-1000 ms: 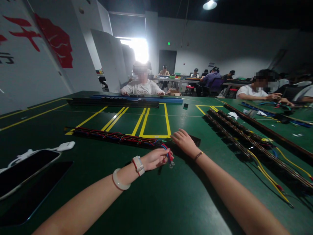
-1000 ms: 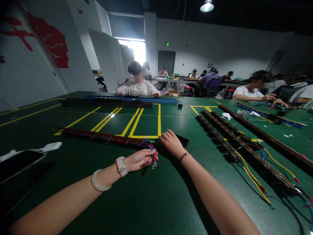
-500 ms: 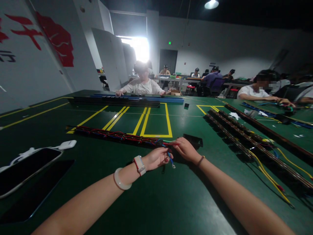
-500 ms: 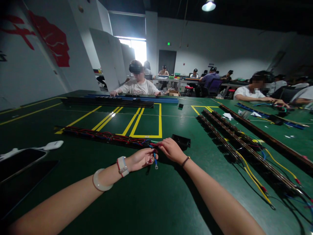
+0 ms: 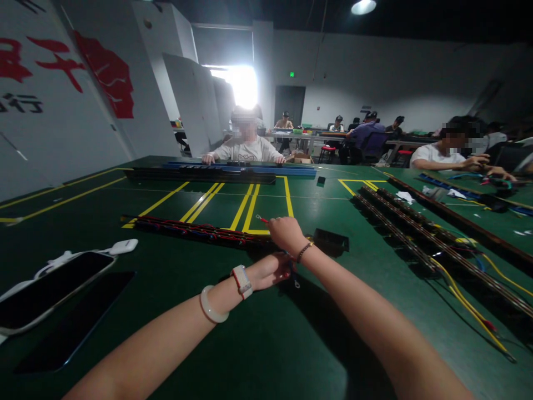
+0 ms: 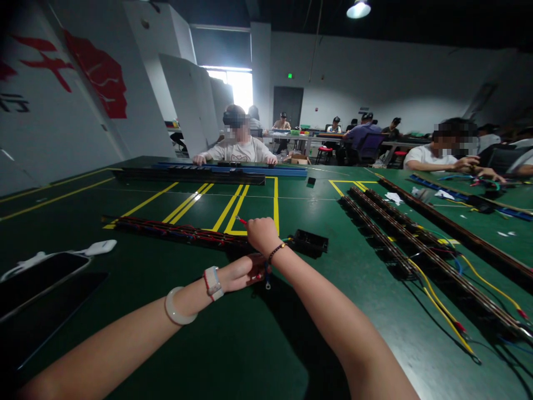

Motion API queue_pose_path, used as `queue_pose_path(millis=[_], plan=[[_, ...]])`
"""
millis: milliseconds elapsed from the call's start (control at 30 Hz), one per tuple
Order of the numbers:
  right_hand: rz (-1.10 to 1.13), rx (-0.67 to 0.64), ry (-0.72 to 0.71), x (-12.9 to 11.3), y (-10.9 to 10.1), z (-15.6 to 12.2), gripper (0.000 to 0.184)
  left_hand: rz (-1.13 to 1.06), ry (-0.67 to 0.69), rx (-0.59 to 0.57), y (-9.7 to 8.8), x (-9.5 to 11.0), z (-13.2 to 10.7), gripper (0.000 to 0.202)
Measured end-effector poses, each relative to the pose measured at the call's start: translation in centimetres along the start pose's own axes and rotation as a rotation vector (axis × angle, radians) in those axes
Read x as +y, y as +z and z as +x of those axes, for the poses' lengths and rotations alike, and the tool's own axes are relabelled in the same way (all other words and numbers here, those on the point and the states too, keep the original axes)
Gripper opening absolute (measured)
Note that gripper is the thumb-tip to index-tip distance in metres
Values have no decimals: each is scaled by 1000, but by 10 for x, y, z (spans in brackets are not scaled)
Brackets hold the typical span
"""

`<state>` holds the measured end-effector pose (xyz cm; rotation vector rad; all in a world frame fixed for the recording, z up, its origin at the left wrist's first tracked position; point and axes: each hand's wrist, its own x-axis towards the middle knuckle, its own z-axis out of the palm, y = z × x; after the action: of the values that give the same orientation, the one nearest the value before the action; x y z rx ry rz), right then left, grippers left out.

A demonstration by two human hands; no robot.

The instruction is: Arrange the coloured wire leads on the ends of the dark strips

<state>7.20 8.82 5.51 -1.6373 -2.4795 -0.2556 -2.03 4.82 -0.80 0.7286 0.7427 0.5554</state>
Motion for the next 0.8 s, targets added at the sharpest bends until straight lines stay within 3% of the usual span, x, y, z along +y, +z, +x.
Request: queue_pose_path(millis=[133,367,533,800], plan=[[57,29,10,7,6,-10,37,1,-9,-43,1,0,0,14],[526,235,-7,49,37,-74,33,106,43,-15,-2,2,-3,11],[612,219,22,61,46,-97,32,419,96,21,-4,11,-10,22],[545,162,-9,54,42,-94,28,1021,117,40,-16,32,-11,37]])
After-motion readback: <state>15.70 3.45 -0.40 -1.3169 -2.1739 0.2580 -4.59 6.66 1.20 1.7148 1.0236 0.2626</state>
